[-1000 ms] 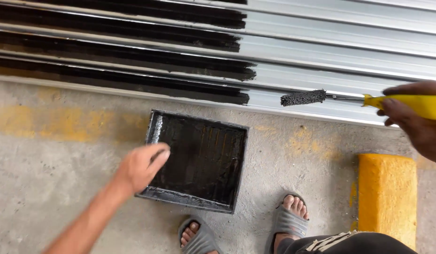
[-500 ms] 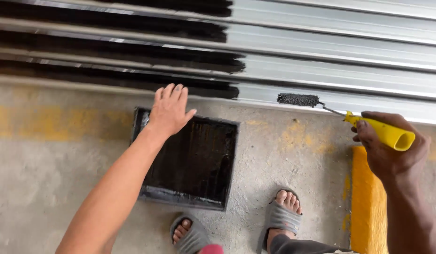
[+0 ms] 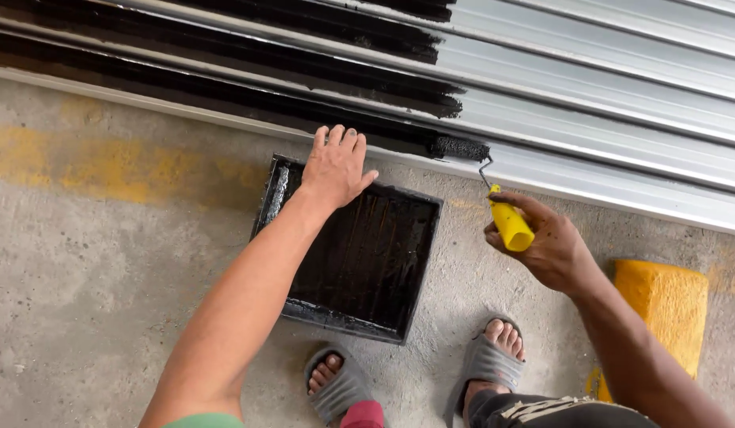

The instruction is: Painting corrugated metal sheets with black paint using a small roller and a paint tray.

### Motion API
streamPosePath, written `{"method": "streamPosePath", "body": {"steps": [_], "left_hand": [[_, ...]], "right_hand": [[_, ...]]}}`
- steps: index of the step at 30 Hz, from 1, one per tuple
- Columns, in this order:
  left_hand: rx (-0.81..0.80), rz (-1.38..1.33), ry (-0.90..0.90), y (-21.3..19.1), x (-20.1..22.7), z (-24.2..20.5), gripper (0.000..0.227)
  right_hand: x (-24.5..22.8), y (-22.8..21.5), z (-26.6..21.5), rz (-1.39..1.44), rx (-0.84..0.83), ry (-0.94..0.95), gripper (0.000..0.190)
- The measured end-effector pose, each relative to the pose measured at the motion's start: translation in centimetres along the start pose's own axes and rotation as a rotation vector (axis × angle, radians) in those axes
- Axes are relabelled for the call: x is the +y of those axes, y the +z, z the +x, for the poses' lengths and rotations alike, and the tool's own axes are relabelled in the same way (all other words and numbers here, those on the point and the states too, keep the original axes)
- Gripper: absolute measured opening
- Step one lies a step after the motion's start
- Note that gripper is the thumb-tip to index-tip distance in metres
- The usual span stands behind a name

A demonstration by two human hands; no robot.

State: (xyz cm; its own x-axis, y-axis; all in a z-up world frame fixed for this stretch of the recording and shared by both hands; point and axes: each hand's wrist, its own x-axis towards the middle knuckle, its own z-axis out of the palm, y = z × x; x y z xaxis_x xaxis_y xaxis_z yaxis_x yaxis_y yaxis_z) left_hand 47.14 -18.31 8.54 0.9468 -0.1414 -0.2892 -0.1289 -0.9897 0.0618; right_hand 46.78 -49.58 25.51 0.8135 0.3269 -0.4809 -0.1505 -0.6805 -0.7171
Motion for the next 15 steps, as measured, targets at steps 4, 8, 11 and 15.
{"method": "streamPosePath", "body": {"steps": [4, 8, 11, 15], "left_hand": [[-0.05, -0.015, -0.018, 0.9, -0.9, 0.9, 0.075], [-0.063, -0.004, -0.022, 1.2, -1.5, 1.1, 0.072], [-0.035, -0.019, -0.002, 1.0, -1.3, 0.9, 0.071], [-0.001, 0.001, 0.004, 0.0, -1.3, 0.4, 0.07]], "right_hand": [[2.9, -0.8, 0.0, 0.416, -0.24, 0.103, 0.068], [4.0, 0.5, 0.7, 0.746, -0.133, 0.235, 0.062], [3.9, 1.6, 1.0, 0.78, -0.049, 0.301, 0.062], [4.9, 2.5, 2.2, 0.827, 0.038, 0.35, 0.07]]}}
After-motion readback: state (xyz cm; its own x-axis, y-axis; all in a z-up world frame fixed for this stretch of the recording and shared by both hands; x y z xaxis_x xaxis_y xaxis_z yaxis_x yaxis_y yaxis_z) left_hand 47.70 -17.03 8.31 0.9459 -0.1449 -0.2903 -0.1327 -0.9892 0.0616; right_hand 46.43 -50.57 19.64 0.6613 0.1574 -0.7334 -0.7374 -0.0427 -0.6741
